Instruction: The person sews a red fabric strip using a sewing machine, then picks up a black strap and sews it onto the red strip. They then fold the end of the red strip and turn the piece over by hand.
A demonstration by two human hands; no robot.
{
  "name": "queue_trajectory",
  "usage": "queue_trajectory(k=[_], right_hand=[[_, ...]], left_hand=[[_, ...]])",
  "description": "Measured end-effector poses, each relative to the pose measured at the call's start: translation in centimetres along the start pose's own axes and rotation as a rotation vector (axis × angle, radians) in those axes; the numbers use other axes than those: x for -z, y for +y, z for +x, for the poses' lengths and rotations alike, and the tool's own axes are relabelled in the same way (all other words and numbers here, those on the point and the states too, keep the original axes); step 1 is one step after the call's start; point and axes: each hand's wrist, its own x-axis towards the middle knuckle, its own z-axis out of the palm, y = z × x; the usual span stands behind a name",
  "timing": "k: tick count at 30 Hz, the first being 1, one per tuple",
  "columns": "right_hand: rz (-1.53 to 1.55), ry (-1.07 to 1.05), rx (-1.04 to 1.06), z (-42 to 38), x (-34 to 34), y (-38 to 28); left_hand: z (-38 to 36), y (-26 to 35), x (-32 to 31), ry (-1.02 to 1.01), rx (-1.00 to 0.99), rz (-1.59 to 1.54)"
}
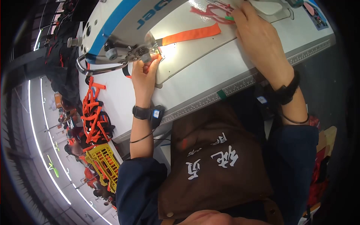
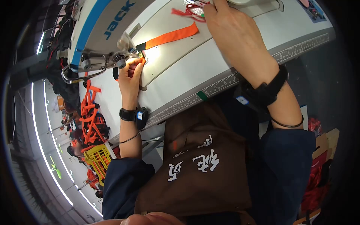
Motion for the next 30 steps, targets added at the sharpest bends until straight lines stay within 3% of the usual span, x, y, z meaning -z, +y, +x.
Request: queue_trajectory(k=[2,5,8,11,20,30], right_hand=[[0.038,-0.05,-0.089,-0.5,1.1,-1.0],[0.264,-0.111,-0.064,-1.8,1.4,-4.0],[0.365,-0.251,0.075,-2.0,0.0,-7.2],[0.417,-0.238,0.099,-1.0,-3.8,-8.6],[0.452,-0.386,0.063,1.7,-6.7,-9.4],[0.471,-0.357,0.064,1.5,-6.4,-9.4]], left_hand=[[-0.1,0.3,0.0,0.001,0.011,0.064],[-0.1,-0.2,-0.1,-0.012,-0.024,-0.014],[-0.3,-0.2,-0.2,0.005,-0.042,-0.002],[-0.2,0.7,-0.6,0.045,-0.016,-0.003],[-0.1,0.7,-1.0,0.106,0.006,0.042],[0.0,-0.1,-0.9,0.124,-0.012,0.044]])
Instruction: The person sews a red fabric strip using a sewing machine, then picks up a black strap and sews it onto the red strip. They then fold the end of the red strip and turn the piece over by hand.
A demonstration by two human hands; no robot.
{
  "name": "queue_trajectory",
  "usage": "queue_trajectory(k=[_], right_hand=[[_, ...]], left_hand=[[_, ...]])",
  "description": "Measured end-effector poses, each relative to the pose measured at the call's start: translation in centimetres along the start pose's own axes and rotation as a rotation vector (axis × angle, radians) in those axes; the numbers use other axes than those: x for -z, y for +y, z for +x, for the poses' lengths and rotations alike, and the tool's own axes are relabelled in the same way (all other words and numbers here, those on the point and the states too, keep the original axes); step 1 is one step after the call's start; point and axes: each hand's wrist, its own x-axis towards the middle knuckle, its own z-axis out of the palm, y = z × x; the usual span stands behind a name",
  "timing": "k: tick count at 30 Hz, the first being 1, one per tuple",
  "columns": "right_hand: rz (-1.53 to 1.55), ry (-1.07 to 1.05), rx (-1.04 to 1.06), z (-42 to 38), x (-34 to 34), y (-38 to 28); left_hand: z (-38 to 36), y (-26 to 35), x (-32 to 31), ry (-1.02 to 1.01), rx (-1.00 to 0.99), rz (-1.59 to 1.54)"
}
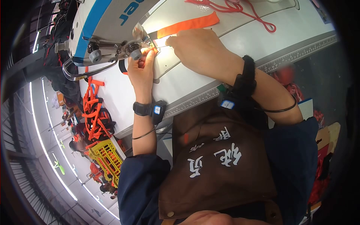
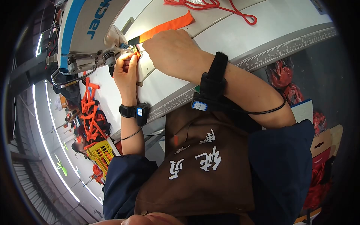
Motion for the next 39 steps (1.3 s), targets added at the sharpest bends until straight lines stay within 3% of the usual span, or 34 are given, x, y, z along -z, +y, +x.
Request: queue_trajectory(k=[13,17,20,23,29,39], right_hand=[[-0.047,0.008,0.278,1.4,0.7,3.0],[-0.137,-0.126,0.285,2.0,1.8,2.8],[-0.059,0.074,0.404,1.2,0.8,3.1],[-0.147,-0.076,0.343,0.3,0.5,1.4],[-0.222,-0.097,0.322,-1.3,-0.1,-1.1],[-0.247,0.103,0.325,-3.0,-2.2,-2.1]], left_hand=[[-0.1,0.3,0.1,-0.011,0.059,-0.078],[-0.6,1.4,0.3,-0.011,-0.105,0.08],[-0.5,1.7,0.5,-0.022,-0.22,0.146],[-1.0,3.2,0.8,-0.039,-0.172,0.179],[-1.0,2.7,0.7,-0.032,-0.187,0.173],[-1.2,2.3,0.6,0.002,-0.23,0.173]])
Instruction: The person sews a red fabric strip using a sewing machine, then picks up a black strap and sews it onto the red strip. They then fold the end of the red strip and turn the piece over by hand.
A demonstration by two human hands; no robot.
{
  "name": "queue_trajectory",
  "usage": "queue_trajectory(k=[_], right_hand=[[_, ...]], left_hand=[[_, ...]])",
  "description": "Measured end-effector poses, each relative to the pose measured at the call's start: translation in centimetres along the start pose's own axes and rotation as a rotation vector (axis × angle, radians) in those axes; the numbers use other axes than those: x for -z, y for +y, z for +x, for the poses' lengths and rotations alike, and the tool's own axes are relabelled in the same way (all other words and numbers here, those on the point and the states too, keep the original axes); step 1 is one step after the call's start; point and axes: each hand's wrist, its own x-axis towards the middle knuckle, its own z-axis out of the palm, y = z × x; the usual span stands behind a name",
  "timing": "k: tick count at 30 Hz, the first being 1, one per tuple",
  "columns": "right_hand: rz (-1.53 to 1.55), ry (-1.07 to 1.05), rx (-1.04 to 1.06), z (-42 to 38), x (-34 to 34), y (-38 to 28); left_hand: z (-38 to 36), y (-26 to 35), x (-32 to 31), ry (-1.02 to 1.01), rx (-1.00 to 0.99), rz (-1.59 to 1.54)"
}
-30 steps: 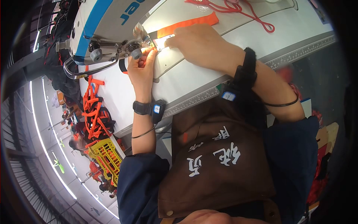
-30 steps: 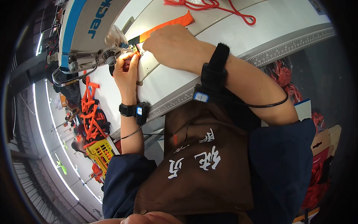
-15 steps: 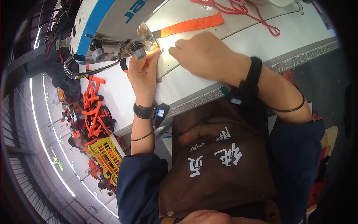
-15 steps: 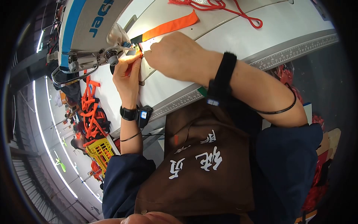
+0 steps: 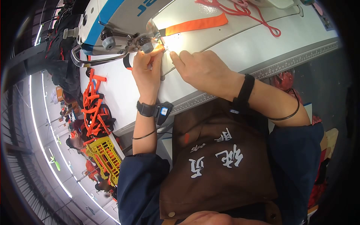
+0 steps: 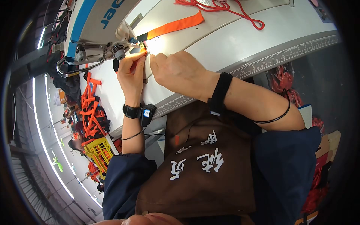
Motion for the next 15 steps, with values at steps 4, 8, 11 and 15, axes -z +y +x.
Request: queue_trajectory(k=[4,8,11,15], right_hand=[[0.008,0.016,-0.011,0.0,-0.1,0.1],[0.047,0.085,-0.002,0.3,0.2,0.1],[0.054,0.08,-0.009,0.6,0.0,0.0],[-0.046,0.011,-0.019,0.6,-1.2,-0.6]], left_hand=[[0.0,-0.3,-0.1,0.007,-0.027,-0.015],[0.0,-0.5,-0.2,-0.001,0.003,-0.052],[0.0,-0.3,-0.2,0.002,-0.008,-0.064],[0.0,-0.5,-0.3,0.006,-0.021,-0.07]])
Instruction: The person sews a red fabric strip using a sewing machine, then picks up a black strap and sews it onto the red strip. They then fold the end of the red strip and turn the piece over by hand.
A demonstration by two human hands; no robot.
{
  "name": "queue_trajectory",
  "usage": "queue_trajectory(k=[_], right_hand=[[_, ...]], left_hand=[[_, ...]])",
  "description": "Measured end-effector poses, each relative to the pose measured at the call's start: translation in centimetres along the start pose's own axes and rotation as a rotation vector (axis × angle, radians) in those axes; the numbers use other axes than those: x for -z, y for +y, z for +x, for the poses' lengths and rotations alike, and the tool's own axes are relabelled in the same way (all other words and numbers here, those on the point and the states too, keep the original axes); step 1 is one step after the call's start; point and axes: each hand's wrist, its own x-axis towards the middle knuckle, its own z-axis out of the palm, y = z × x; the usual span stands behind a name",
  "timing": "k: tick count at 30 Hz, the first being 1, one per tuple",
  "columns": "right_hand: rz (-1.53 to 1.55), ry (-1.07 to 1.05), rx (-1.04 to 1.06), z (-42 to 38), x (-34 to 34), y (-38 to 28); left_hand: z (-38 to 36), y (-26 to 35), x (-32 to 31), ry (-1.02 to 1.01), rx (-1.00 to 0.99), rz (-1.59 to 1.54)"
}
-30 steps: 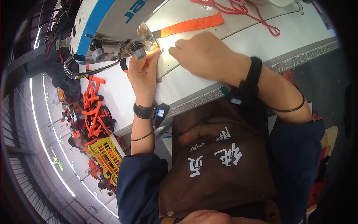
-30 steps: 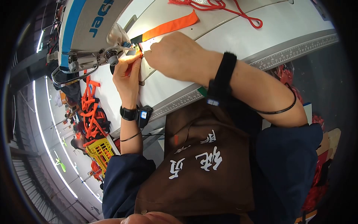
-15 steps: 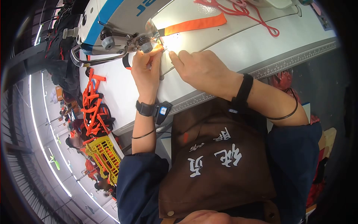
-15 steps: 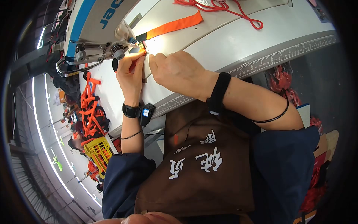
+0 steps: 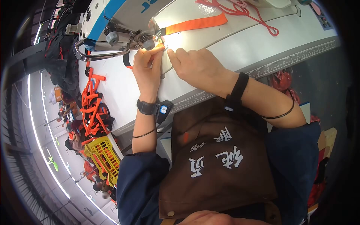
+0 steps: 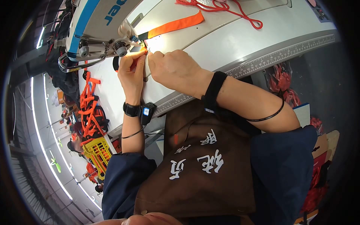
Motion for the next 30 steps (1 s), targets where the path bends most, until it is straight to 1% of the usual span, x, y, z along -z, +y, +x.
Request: queue_trajectory(k=[4,8,11,16,23,26,29,30], right_hand=[[-0.086,0.058,0.005,0.0,-0.8,-0.6],[-0.12,0.052,0.006,0.1,-0.9,-0.7],[-0.11,-0.013,-0.012,0.1,-0.7,-0.8],[-0.045,0.039,0.007,-0.2,0.1,-0.3],[-0.011,0.056,-0.014,-0.4,0.2,-0.1],[0.007,0.1,-0.022,-0.4,0.4,0.0],[0.004,0.068,-0.091,-0.3,0.0,0.2],[0.067,0.074,-0.123,-0.3,0.1,0.4]], left_hand=[[0.0,0.1,0.0,-0.007,0.017,-0.028],[0.0,0.0,0.0,-0.001,-0.031,-0.006],[0.0,0.1,0.1,-0.006,-0.037,0.015],[0.0,0.5,0.1,-0.012,-0.022,0.029],[-0.4,1.1,0.8,-0.073,-0.174,0.257],[-0.9,1.5,0.7,-0.05,-0.179,0.292],[-1.1,1.4,0.5,-0.036,-0.166,0.281],[-1.1,1.3,0.5,-0.032,-0.163,0.28]])
